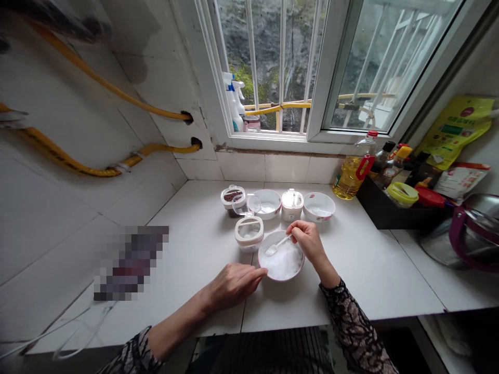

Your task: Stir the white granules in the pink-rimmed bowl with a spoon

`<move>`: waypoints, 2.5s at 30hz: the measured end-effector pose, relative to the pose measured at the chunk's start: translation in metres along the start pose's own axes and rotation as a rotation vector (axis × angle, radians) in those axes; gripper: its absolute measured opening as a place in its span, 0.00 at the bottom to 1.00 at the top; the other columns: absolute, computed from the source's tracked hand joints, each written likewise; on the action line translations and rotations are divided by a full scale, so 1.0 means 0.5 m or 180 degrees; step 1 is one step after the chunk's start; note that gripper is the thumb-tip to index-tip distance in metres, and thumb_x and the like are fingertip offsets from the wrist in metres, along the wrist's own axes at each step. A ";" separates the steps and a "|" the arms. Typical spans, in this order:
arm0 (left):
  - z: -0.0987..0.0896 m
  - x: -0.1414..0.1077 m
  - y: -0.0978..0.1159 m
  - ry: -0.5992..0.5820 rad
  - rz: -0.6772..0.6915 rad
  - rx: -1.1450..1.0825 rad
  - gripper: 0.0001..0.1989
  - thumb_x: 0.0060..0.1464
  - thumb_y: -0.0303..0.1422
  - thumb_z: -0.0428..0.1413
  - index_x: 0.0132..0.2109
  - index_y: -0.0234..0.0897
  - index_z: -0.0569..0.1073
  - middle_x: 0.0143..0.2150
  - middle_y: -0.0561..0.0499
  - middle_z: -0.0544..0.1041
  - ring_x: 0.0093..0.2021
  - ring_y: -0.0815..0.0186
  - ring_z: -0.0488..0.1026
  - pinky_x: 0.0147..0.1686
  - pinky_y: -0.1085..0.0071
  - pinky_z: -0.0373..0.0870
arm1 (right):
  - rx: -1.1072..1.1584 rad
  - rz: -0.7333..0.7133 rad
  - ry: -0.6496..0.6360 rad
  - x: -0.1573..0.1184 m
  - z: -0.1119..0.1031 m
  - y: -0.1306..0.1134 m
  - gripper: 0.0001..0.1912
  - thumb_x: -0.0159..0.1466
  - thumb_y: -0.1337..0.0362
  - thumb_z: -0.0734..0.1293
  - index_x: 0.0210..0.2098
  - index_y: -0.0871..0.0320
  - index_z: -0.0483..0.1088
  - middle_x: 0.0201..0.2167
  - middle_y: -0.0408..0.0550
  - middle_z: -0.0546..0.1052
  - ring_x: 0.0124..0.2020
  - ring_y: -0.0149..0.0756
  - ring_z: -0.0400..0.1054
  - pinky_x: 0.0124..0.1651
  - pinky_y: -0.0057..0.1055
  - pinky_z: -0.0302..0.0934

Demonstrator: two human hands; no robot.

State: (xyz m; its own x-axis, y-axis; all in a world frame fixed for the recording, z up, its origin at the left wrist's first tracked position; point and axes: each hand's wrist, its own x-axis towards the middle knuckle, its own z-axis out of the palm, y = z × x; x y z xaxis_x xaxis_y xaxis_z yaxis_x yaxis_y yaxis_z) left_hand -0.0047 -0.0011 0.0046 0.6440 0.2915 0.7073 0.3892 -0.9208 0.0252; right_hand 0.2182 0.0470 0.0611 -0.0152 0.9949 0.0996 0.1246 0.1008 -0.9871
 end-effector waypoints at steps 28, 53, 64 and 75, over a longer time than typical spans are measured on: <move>0.000 -0.004 0.002 -0.0058 -0.0091 -0.0009 0.11 0.63 0.21 0.46 0.46 0.32 0.70 0.22 0.56 0.69 0.20 0.72 0.67 0.19 0.77 0.65 | -0.1273 -0.1977 0.0299 -0.025 0.008 -0.021 0.09 0.64 0.70 0.62 0.34 0.55 0.74 0.26 0.44 0.78 0.30 0.37 0.72 0.38 0.34 0.64; 0.004 -0.005 -0.001 -0.0020 -0.0025 -0.0031 0.10 0.64 0.21 0.45 0.47 0.31 0.69 0.23 0.56 0.70 0.20 0.72 0.66 0.19 0.77 0.63 | -0.2026 -0.2502 0.0044 -0.026 -0.003 -0.011 0.10 0.56 0.75 0.58 0.23 0.55 0.64 0.17 0.37 0.65 0.20 0.30 0.56 0.39 0.34 0.56; 0.002 -0.003 0.000 -0.0003 -0.0008 -0.0009 0.10 0.63 0.21 0.45 0.46 0.32 0.69 0.22 0.57 0.69 0.19 0.72 0.66 0.18 0.76 0.62 | -0.1679 -0.1844 -0.0226 -0.030 0.010 -0.003 0.10 0.55 0.72 0.58 0.21 0.55 0.67 0.19 0.42 0.72 0.24 0.33 0.62 0.38 0.33 0.57; 0.000 -0.001 -0.001 0.0033 0.0025 -0.0001 0.10 0.64 0.21 0.45 0.47 0.32 0.69 0.22 0.57 0.69 0.19 0.72 0.65 0.19 0.76 0.61 | -0.0719 -0.0534 0.0203 -0.013 0.000 -0.007 0.08 0.49 0.64 0.60 0.18 0.56 0.68 0.14 0.40 0.64 0.21 0.31 0.57 0.26 0.28 0.50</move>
State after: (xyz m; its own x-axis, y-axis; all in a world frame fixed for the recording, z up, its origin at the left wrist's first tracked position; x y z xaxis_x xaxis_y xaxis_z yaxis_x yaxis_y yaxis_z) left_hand -0.0052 -0.0008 0.0042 0.6403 0.2816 0.7147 0.3839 -0.9232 0.0198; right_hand 0.2180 0.0403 0.0641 0.0072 0.9617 0.2740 0.3435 0.2549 -0.9039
